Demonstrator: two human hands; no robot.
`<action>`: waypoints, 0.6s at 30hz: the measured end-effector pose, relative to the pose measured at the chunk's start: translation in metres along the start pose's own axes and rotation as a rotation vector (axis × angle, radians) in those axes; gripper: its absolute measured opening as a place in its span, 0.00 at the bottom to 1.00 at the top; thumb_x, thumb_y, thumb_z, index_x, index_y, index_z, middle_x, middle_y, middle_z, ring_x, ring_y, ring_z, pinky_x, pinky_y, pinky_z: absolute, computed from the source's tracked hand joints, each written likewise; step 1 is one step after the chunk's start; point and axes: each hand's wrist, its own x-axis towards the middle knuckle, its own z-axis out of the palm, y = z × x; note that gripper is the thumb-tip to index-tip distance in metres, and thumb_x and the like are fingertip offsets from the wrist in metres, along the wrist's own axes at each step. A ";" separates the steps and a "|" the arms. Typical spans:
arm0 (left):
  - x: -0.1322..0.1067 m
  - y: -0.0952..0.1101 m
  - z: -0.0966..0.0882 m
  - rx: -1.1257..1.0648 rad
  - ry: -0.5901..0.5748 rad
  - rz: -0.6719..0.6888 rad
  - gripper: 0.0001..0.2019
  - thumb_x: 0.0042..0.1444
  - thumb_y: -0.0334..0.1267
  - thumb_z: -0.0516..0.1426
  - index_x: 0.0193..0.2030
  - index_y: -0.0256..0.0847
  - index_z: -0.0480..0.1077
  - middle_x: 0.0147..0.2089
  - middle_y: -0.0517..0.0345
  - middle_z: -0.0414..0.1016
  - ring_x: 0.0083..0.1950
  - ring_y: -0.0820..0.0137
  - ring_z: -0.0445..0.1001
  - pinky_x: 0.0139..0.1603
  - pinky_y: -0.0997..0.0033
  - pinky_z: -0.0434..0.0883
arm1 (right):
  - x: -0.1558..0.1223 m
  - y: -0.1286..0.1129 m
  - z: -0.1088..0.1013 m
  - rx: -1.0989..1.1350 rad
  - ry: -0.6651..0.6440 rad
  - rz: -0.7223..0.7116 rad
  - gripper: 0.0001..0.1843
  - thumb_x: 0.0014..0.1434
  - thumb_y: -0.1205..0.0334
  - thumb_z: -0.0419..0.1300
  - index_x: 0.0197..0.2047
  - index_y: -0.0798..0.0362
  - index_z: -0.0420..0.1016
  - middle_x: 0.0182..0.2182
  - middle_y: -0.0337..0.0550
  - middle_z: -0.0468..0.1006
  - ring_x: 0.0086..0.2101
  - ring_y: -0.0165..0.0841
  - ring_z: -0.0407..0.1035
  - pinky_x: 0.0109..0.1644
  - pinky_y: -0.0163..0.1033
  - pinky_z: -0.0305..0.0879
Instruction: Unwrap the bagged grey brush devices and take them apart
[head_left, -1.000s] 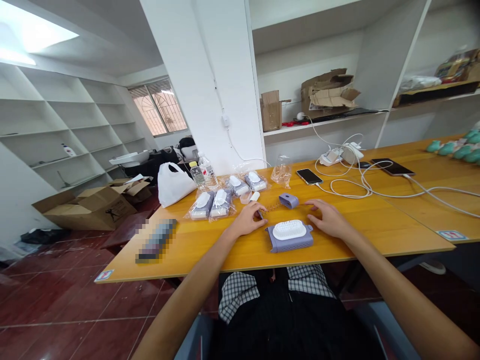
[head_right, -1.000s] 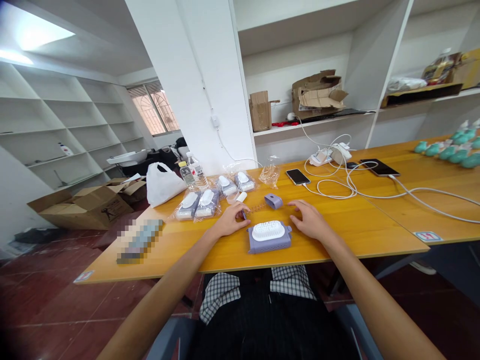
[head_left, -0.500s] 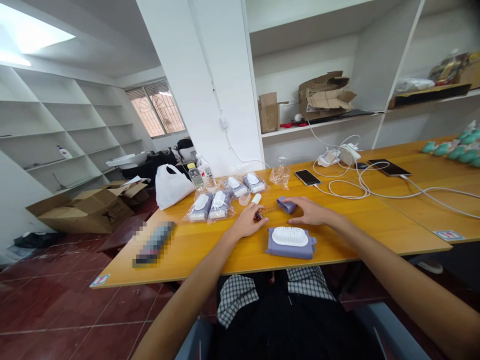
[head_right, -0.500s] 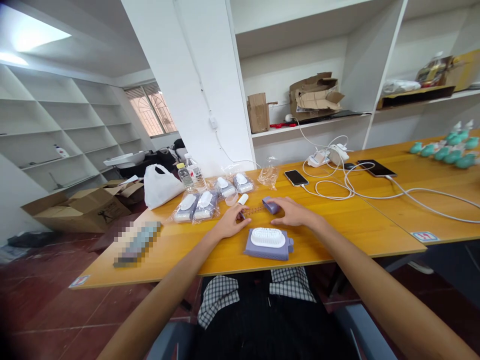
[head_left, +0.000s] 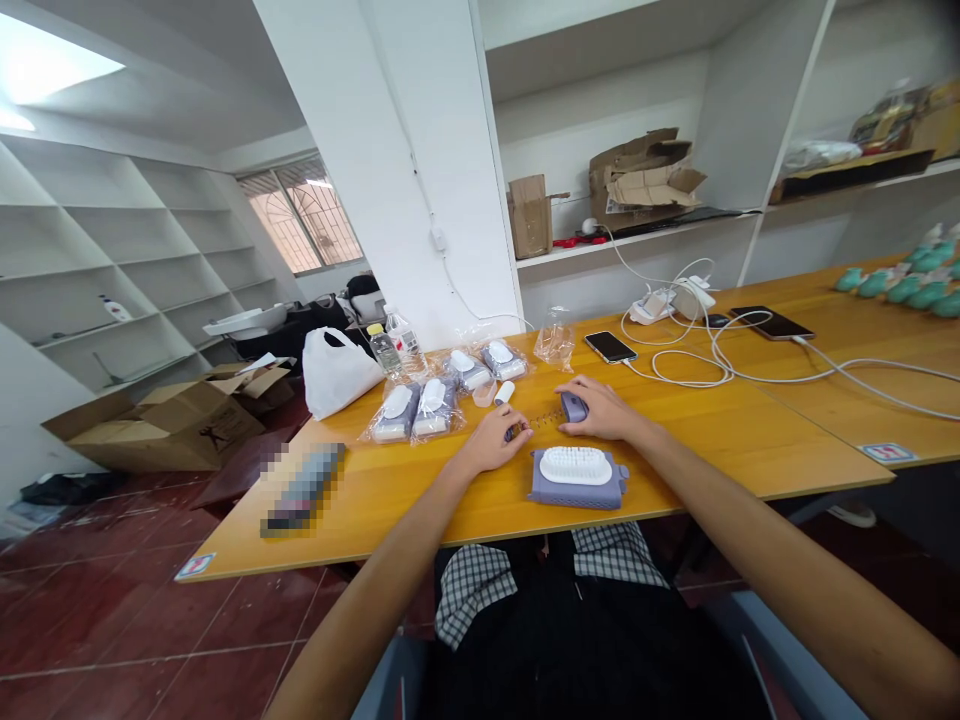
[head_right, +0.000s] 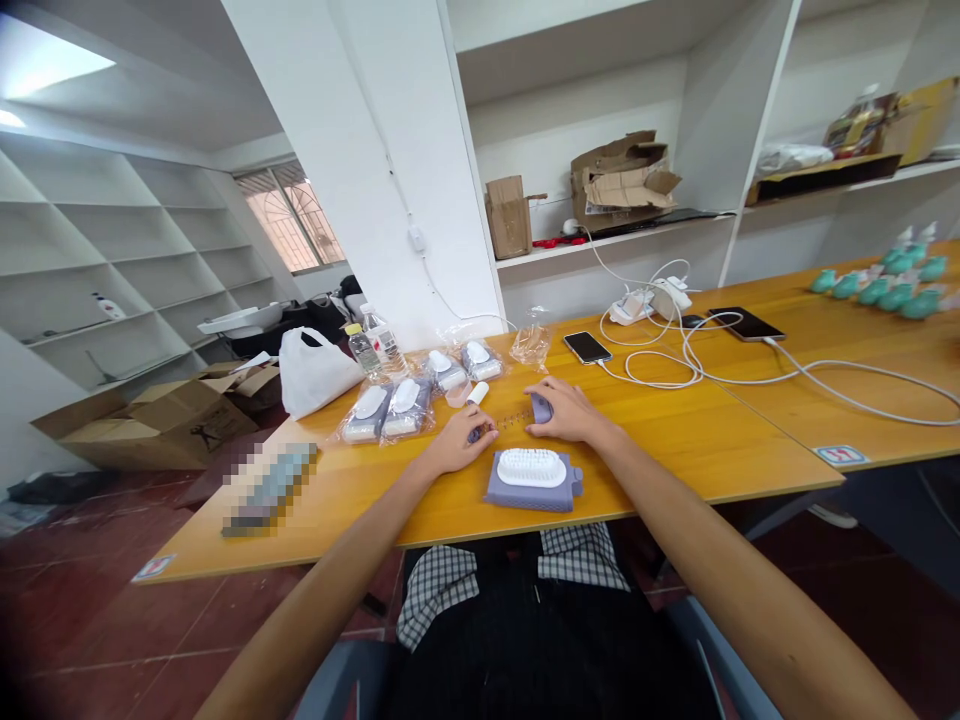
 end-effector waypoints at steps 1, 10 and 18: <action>0.000 0.000 -0.001 -0.001 -0.012 0.016 0.10 0.70 0.44 0.58 0.43 0.41 0.76 0.42 0.53 0.73 0.42 0.63 0.75 0.50 0.60 0.73 | 0.000 0.002 -0.001 0.009 0.001 0.006 0.34 0.54 0.49 0.74 0.63 0.44 0.74 0.59 0.49 0.76 0.57 0.52 0.73 0.62 0.55 0.66; 0.005 0.004 0.002 -0.012 0.010 0.043 0.10 0.70 0.42 0.57 0.41 0.41 0.75 0.42 0.53 0.73 0.42 0.63 0.74 0.49 0.61 0.72 | 0.006 0.020 -0.006 0.114 0.166 -0.050 0.28 0.48 0.49 0.78 0.48 0.49 0.76 0.48 0.46 0.76 0.46 0.44 0.75 0.52 0.48 0.72; 0.008 0.008 0.004 -0.048 0.066 0.032 0.08 0.67 0.40 0.57 0.37 0.42 0.73 0.39 0.55 0.74 0.41 0.63 0.74 0.48 0.62 0.71 | 0.009 0.029 -0.002 0.105 0.250 -0.102 0.31 0.45 0.49 0.81 0.48 0.47 0.73 0.47 0.45 0.77 0.45 0.47 0.76 0.50 0.50 0.74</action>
